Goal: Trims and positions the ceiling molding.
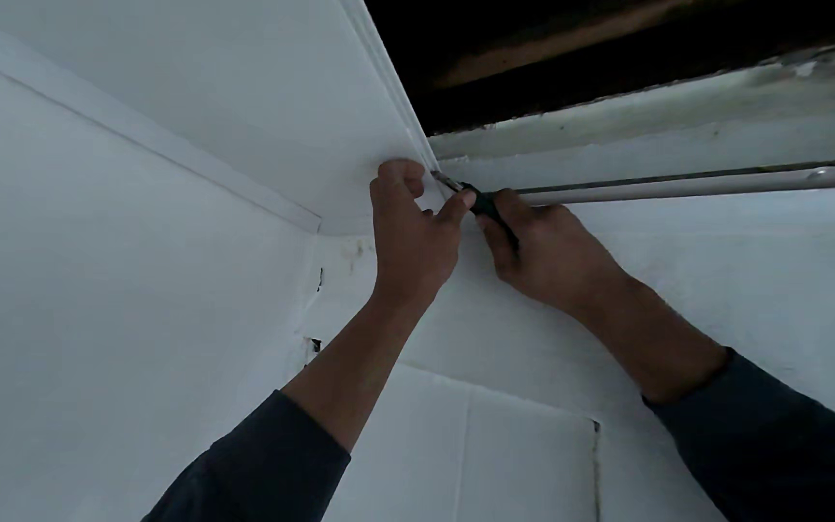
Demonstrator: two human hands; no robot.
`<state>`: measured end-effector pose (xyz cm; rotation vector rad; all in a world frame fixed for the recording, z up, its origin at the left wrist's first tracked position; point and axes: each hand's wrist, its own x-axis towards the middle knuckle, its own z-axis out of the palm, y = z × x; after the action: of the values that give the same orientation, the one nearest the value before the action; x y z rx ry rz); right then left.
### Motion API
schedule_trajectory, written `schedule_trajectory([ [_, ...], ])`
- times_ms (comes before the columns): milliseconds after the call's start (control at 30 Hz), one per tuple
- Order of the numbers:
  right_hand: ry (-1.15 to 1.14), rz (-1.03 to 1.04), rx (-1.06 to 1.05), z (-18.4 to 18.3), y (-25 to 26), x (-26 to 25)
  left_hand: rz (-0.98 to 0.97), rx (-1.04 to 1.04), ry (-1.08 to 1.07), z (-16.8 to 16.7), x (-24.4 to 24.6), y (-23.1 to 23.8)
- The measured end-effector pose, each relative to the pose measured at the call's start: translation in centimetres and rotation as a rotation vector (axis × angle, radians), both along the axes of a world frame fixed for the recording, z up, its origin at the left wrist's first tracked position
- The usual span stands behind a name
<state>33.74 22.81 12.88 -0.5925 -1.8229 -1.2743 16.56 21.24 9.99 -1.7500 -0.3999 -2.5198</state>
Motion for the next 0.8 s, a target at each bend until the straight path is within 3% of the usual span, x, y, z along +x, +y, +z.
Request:
schedule_trajectory([
  [267, 0.013, -0.003, -0.039, -0.1, -0.2, 0.2, 0.024, -0.015, -0.001, 0.1, 0.2, -0.1],
  [467, 0.079, -0.186, -0.145, -0.6, -1.8, 0.8, 0.044, 0.005, 0.014, -0.1, 0.4, 0.8],
  [800, -0.027, 0.137, 0.122, -0.2, -2.8, 0.2, 0.001, 0.038, 0.065, -0.7, -1.3, 0.9],
])
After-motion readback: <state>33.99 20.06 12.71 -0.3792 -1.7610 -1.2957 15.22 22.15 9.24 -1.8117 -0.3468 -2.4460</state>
